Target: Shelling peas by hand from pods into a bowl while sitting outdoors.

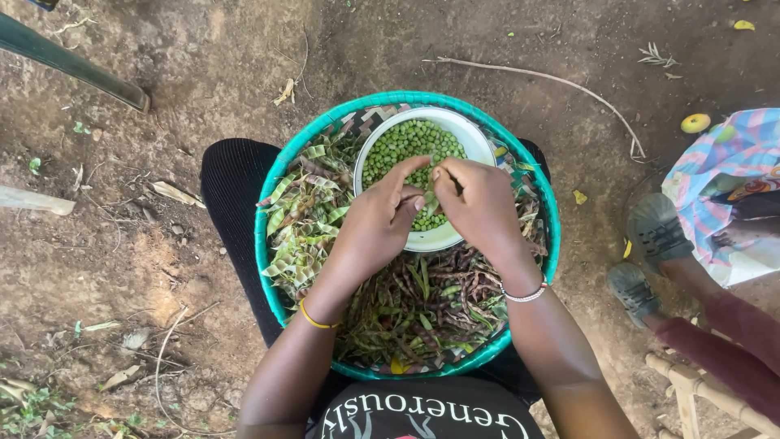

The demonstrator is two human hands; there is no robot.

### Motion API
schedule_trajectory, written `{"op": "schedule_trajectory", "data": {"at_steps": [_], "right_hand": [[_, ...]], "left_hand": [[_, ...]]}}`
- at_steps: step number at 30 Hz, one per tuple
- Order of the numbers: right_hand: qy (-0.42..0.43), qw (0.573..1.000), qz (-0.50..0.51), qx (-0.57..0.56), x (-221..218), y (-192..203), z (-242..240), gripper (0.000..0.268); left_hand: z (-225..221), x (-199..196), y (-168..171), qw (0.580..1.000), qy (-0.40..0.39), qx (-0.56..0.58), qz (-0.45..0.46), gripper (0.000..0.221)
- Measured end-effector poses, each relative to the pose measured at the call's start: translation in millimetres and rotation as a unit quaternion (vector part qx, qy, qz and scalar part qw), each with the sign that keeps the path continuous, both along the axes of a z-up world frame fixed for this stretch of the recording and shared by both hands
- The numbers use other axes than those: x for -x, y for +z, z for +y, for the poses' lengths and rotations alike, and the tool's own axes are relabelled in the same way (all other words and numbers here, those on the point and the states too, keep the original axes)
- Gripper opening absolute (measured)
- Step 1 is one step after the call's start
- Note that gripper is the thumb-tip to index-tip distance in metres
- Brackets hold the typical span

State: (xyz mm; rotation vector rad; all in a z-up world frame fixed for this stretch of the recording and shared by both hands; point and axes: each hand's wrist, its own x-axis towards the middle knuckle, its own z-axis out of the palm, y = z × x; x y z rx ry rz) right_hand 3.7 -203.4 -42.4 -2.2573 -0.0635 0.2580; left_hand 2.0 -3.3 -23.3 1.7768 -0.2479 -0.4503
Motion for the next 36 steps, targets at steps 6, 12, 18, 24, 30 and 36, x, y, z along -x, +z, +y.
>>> {"op": "schedule_trajectory", "data": {"at_steps": [6,12,18,24,30,36], "right_hand": [[-0.012,0.998,0.024,-0.060,-6.3,28.5,6.8,0.044],[0.033,0.941,0.070,-0.330,-8.6,3.2,-29.6,0.037],[0.085,0.950,0.088,-0.288,-8.6,17.2,-20.5,0.046],[0.075,0.949,0.114,-0.283,-4.7,-4.6,-25.8,0.030],[0.001,0.937,0.088,-0.339,-5.1,-12.5,-26.7,0.024],[0.073,0.907,0.044,-0.412,-4.6,-17.6,-25.9,0.015]], "left_hand": [[5.6,-1.6,12.1,0.999,0.022,0.013,0.023,0.048],[9.1,2.0,-2.1,0.992,0.078,0.095,0.017,0.044],[3.5,-5.3,33.5,0.994,0.092,0.060,-0.009,0.035],[-2.0,-2.1,-0.6,0.998,0.046,0.016,-0.032,0.025],[-2.8,2.7,-4.2,0.993,0.089,0.081,-0.021,0.014],[2.1,2.5,-11.6,0.952,0.057,0.287,0.093,0.018]]}}
